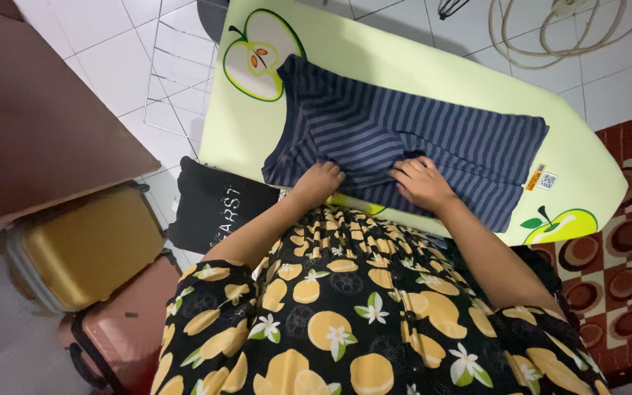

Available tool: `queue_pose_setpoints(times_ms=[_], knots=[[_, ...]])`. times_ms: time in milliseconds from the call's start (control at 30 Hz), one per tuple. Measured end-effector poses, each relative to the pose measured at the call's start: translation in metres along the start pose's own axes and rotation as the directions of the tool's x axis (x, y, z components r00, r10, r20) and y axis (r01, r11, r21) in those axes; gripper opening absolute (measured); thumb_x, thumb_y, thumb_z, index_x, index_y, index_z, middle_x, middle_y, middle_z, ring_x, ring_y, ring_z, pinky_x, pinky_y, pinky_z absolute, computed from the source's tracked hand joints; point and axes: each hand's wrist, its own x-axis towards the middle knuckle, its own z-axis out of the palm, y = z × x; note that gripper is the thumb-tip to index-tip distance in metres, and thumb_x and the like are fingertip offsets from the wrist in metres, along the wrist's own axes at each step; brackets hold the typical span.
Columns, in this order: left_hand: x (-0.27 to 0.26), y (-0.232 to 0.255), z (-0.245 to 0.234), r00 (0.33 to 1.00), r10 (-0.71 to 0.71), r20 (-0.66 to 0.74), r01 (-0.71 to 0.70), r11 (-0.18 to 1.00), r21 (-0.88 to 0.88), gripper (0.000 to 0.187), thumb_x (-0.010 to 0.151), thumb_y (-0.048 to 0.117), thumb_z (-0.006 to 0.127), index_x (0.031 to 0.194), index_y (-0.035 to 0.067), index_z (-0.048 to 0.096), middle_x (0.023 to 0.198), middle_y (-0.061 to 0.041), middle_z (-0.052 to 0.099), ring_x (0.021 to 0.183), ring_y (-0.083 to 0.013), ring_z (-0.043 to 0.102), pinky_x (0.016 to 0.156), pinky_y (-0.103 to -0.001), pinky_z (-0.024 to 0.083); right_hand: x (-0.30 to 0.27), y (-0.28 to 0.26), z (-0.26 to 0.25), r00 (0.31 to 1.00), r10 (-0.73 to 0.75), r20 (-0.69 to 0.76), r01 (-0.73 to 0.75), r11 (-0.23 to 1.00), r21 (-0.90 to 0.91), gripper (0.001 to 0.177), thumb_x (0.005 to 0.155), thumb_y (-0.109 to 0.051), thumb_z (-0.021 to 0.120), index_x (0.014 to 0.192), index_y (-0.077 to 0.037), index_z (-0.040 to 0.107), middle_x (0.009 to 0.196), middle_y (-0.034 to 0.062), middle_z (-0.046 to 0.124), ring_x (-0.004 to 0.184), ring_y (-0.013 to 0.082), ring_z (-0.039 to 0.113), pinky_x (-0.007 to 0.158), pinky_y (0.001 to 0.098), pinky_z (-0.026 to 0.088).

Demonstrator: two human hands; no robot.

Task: The person folds three shirts one by one on a light green ironing board. They first fold a black t-shirt, then a blue striped shirt, and finally another black t-shirt with white text. Each shirt is smoothed and folded into a compact rectangle before being set aside.

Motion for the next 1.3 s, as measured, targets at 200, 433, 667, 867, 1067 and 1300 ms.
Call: queue_pose_setpoints(times_ms=[200,433,667,867,1067,1300], knots=[[0.005,0.005,-0.003,0.980,-0.023,0.196,0.050,0.989,-0.136,0.017,0.093,0.012,0.060,0.100,0.007,0.075,0.111,-0.009,0.067,0.112,-0.0271,0.062,0.091,-0.041,0.053,0.007,0.011,0.008,0.996,0.058,0.073,-0.060,0.998,0.020,0.024,0.084,-0.012,0.070,0.107,-0.010,0.069,0.123,0.0062,0.066,0.118,0.0260,0.059,0.103,0.0432,0.044],[0.012,0.026,-0.037,0.979,0.096,0.178,-0.083,0.993,-0.081,0.023,0.083,0.017,0.065,0.101,0.013,0.079,0.137,-0.016,0.057,0.127,-0.0350,0.052,0.097,-0.046,0.049,0.018,0.004,-0.005,0.996,0.041,0.085,-0.041,0.999,0.002,0.023,0.084,-0.012,0.070,0.106,-0.009,0.070,0.117,0.0069,0.065,0.113,0.0262,0.059,0.102,0.0466,0.041],[0.042,-0.036,0.002,0.911,-0.070,0.406,0.321,0.736,-0.596,0.022,0.098,0.024,0.060,0.107,0.006,0.066,0.094,-0.014,0.074,0.086,-0.0248,0.073,0.082,-0.038,0.057,0.019,0.020,0.012,0.970,0.198,0.139,-0.204,0.978,0.030,0.018,0.076,-0.010,0.070,0.094,-0.012,0.070,0.106,0.0050,0.068,0.108,0.0250,0.061,0.103,0.0498,0.038],[0.089,-0.114,0.037,0.804,-0.589,0.076,0.158,0.090,-0.983,0.054,0.099,0.042,0.074,0.133,0.006,0.054,0.108,-0.008,0.066,0.102,-0.0181,0.063,0.088,-0.033,0.052,0.037,0.110,0.058,0.730,0.681,0.058,-0.305,0.250,0.919,0.026,0.097,-0.020,0.066,0.120,-0.011,0.059,0.100,0.0044,0.065,0.095,0.0165,0.060,0.090,0.0326,0.047],[0.083,-0.100,0.024,0.756,-0.652,0.062,0.378,0.357,-0.854,0.088,0.075,0.026,0.089,0.146,0.009,0.039,0.096,-0.018,0.072,0.093,-0.0310,0.072,0.083,-0.041,0.056,0.042,0.104,0.067,0.685,0.720,0.109,-0.400,0.247,0.882,0.060,0.091,-0.016,0.077,0.138,-0.010,0.039,0.107,0.0106,0.071,0.099,0.0175,0.066,0.089,0.0328,0.051],[0.059,-0.063,-0.025,0.703,-0.699,0.132,0.568,0.439,-0.696,0.070,0.079,0.010,0.079,0.142,0.010,0.048,0.099,-0.019,0.075,0.100,-0.0378,0.072,0.086,-0.048,0.053,0.054,0.039,0.007,0.578,0.816,-0.016,-0.729,0.525,0.439,0.059,0.088,-0.019,0.081,0.136,-0.010,0.048,0.109,0.0166,0.070,0.106,0.0333,0.065,0.094,0.0509,0.047]])
